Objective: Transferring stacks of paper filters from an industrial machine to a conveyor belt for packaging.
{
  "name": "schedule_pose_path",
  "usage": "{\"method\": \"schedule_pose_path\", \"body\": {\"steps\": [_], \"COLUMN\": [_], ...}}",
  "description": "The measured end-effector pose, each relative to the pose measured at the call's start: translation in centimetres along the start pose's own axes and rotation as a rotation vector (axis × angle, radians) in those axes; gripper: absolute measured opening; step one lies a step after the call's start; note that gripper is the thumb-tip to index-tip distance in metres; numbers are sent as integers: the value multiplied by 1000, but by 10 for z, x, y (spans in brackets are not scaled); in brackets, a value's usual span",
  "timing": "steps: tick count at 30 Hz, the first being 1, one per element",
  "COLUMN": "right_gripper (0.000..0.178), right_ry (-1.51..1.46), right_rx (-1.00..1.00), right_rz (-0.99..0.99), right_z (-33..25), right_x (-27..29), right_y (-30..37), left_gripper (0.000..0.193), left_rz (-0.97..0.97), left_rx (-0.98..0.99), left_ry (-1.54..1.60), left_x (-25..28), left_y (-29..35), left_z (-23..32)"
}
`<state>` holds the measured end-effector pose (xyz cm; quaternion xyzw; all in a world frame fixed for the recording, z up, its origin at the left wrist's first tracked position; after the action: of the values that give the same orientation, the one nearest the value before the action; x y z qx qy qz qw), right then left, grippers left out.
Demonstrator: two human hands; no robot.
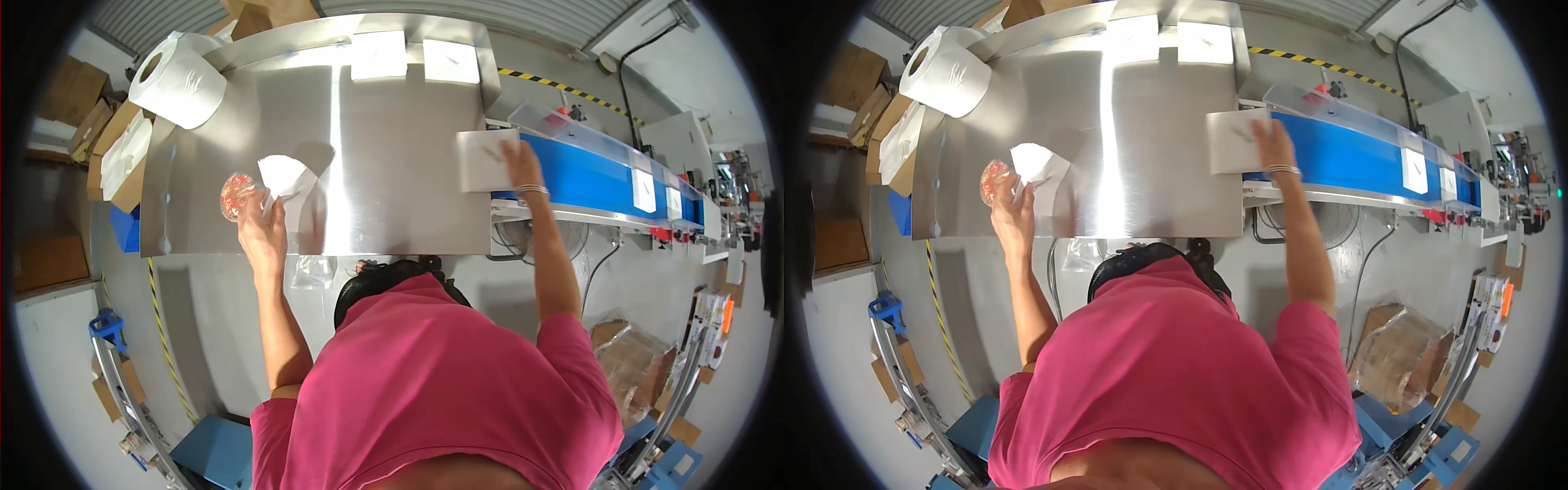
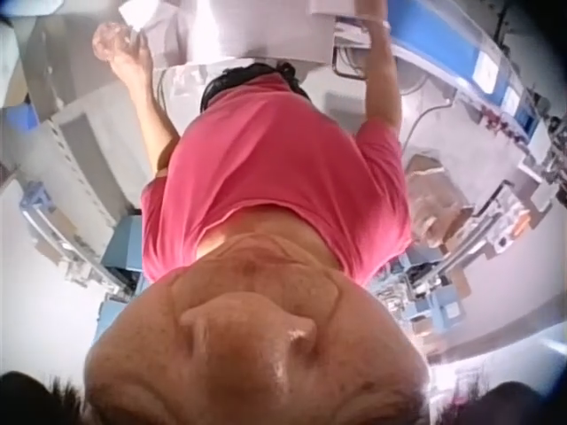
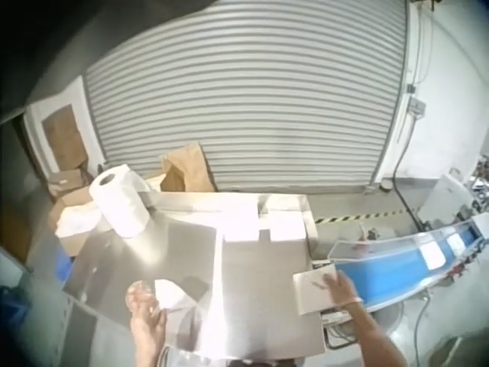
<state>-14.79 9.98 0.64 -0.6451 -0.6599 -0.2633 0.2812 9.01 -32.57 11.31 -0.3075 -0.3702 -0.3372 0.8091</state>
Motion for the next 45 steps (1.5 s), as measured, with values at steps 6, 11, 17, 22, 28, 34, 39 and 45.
{"method": "schedule_pose_path", "body": {"steps": [6, 11, 17, 22, 28, 34, 39, 45], "right_gripper": [58, 49, 54, 57, 54, 52, 32, 35], "right_ry": [759, -157, -411, -456, -480, -524, -762, -294], "right_rx": [-6, 209, 403, 406, 406, 520, 82, -55], "right_rz": [437, -165, -560, -646, -687, -769, -722, 26], "right_z": [55, -20, -114, -131, -138, -141, -85, 72], "right_x": [100, 39, -26, -43, -57, -74, -57, 53], "right_y": [-6, 18, 75, 86, 87, 85, 70, -3], "left_gripper": [30, 37, 33, 31, 31, 36, 42, 26], "left_rz": [-122, -213, -166, -170, -181, -173, -106, -189], "left_rx": [-51, -151, -260, -188, -191, -254, -94, -163], "left_ry": [345, 342, 255, 278, 328, 319, 294, 225], "left_x": [-44, -58, -62, -62, -65, -66, -64, -64], "left_y": [17, 46, 57, 61, 63, 60, 56, 53], "left_z": [35, 107, 117, 111, 109, 115, 92, 109]}}
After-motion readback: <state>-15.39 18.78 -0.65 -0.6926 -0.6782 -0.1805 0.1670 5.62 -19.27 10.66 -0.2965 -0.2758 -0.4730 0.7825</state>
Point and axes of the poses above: each hand's wrist, its own y-axis away from the middle knuckle, its own x-axis out of the back of the hand, z = x × y, the point moved 6 cm from there along -y, towards the middle knuckle, and after that the axes turned 2 degrees about -z, right-handed, at the moved point
